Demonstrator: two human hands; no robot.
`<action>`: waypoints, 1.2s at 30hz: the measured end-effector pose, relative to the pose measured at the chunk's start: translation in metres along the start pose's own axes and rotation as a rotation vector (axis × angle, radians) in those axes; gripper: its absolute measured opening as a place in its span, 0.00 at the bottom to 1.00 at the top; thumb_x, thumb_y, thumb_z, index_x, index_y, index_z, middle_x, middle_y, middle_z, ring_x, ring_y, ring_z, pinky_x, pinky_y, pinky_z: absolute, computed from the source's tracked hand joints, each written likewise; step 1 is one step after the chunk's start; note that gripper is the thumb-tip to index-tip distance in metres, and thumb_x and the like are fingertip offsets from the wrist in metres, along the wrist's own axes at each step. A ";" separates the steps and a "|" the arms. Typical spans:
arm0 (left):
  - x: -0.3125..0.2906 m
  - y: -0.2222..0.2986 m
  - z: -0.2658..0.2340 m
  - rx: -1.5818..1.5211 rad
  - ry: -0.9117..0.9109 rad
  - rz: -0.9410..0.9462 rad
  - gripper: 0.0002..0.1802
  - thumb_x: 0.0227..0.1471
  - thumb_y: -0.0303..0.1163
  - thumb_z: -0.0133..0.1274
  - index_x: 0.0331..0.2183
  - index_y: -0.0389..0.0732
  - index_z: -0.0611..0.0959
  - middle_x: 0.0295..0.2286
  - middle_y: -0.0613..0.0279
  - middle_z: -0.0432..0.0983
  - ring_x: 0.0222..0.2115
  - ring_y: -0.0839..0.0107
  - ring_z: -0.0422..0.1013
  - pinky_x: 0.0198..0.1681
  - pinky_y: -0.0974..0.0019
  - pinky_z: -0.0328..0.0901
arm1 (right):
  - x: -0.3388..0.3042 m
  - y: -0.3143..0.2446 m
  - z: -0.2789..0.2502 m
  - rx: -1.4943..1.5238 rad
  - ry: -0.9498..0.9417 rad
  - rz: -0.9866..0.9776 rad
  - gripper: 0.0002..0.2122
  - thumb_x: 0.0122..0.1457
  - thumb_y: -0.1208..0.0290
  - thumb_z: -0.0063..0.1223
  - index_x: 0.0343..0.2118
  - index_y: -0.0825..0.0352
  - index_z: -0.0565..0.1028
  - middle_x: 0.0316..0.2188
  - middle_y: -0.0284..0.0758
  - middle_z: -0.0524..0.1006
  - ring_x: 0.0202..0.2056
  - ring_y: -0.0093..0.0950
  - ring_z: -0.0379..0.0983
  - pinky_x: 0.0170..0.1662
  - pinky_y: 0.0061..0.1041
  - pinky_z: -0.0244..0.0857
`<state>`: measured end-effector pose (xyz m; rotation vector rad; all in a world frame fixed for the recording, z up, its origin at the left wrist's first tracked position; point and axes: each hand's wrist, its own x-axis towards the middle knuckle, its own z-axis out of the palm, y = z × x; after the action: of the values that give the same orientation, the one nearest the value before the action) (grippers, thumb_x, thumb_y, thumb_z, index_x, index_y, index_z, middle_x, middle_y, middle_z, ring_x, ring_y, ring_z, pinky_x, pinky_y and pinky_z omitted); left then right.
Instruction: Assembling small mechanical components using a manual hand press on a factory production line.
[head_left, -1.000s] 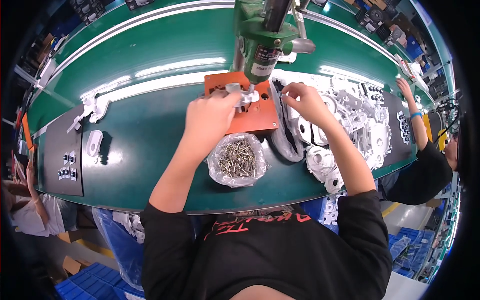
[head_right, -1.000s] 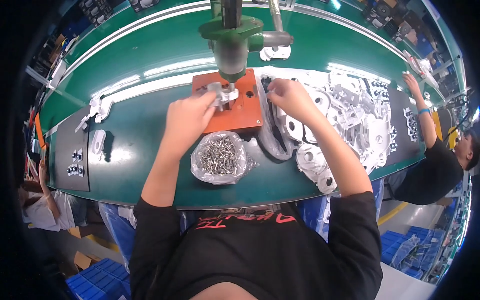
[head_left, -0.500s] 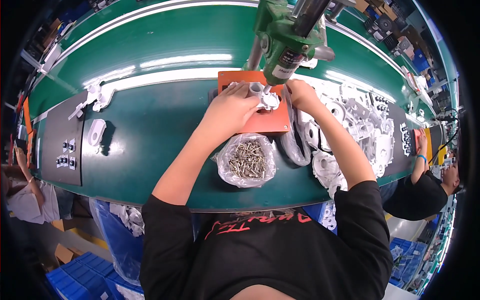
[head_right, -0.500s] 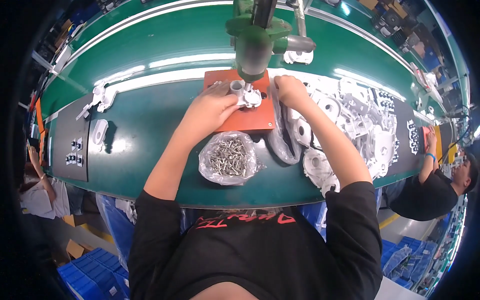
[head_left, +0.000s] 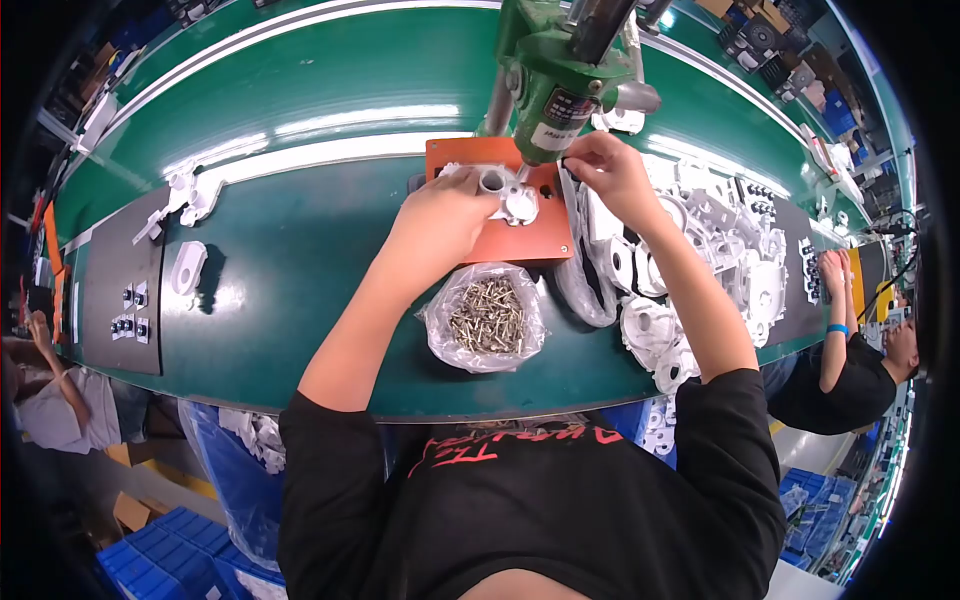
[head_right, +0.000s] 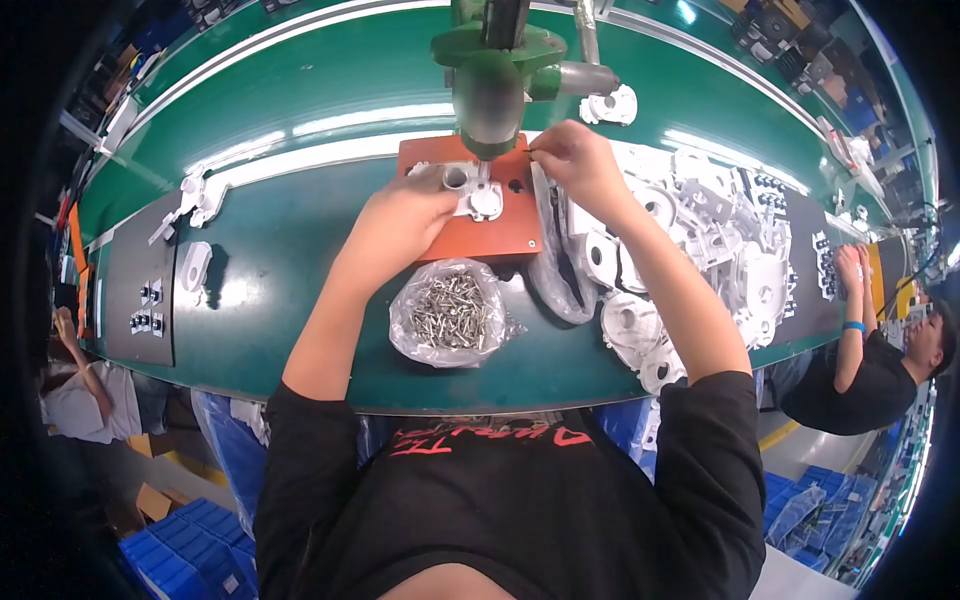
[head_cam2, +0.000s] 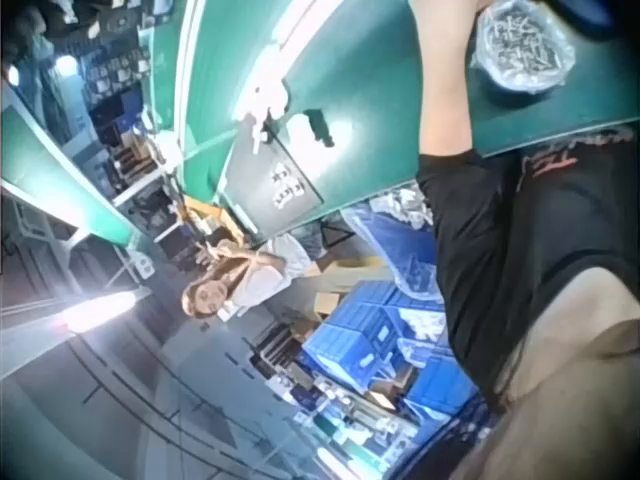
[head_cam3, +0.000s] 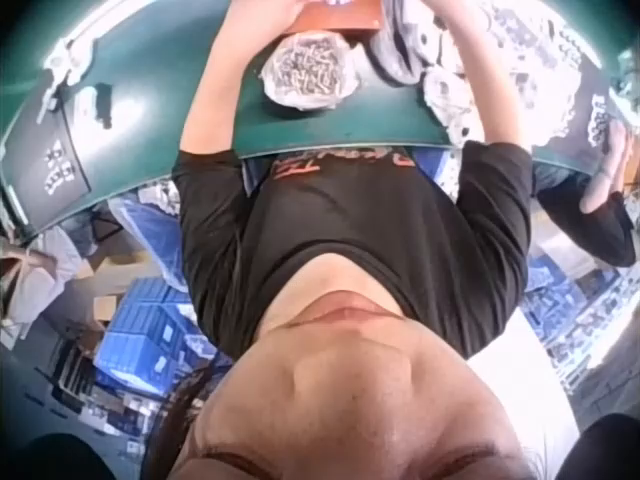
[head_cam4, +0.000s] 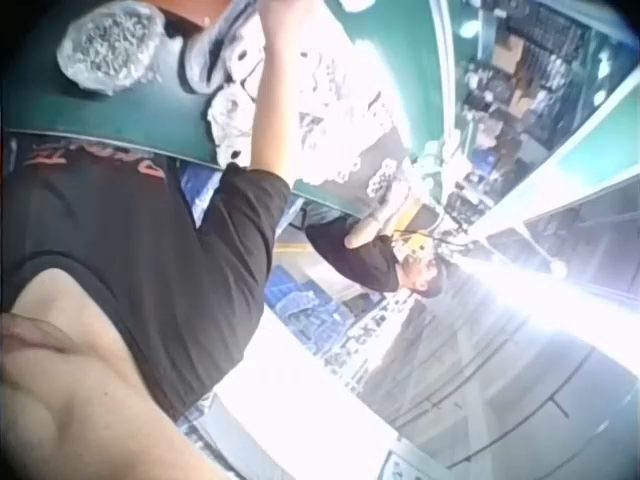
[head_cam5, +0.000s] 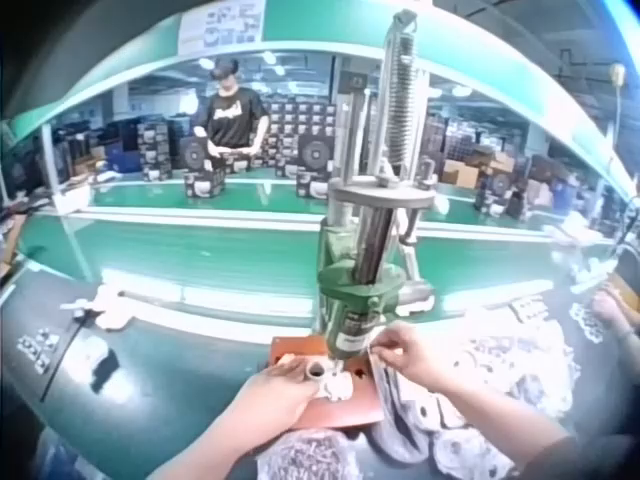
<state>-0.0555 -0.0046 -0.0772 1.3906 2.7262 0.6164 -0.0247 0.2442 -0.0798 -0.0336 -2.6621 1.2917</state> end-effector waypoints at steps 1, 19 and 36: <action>-0.002 0.000 0.005 0.001 0.001 -0.001 0.06 0.44 0.26 0.49 0.29 0.39 0.77 0.40 0.45 0.72 0.46 0.54 0.68 0.47 0.58 0.66 | -0.004 -0.002 0.005 0.001 -0.001 -0.002 0.07 0.52 0.80 0.53 0.36 0.71 0.74 0.29 0.32 0.75 0.33 0.20 0.71 0.42 0.21 0.65; -0.006 -0.003 0.010 0.004 0.115 0.101 0.09 0.41 0.23 0.48 0.30 0.35 0.78 0.39 0.44 0.72 0.43 0.54 0.69 0.47 0.58 0.66 | -0.021 -0.008 0.047 0.101 0.017 -0.237 0.05 0.48 0.79 0.57 0.29 0.73 0.76 0.32 0.38 0.78 0.37 0.28 0.73 0.44 0.24 0.64; -0.007 0.001 0.013 0.060 0.157 0.070 0.09 0.41 0.25 0.48 0.30 0.35 0.78 0.40 0.42 0.72 0.46 0.53 0.68 0.48 0.57 0.65 | -0.016 -0.019 0.043 -0.453 0.020 -0.704 0.04 0.44 0.80 0.56 0.25 0.70 0.73 0.27 0.39 0.75 0.31 0.37 0.72 0.35 0.30 0.68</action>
<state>-0.0480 -0.0048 -0.0895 1.5194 2.8490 0.6805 -0.0154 0.1971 -0.0934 0.7441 -2.5120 0.4628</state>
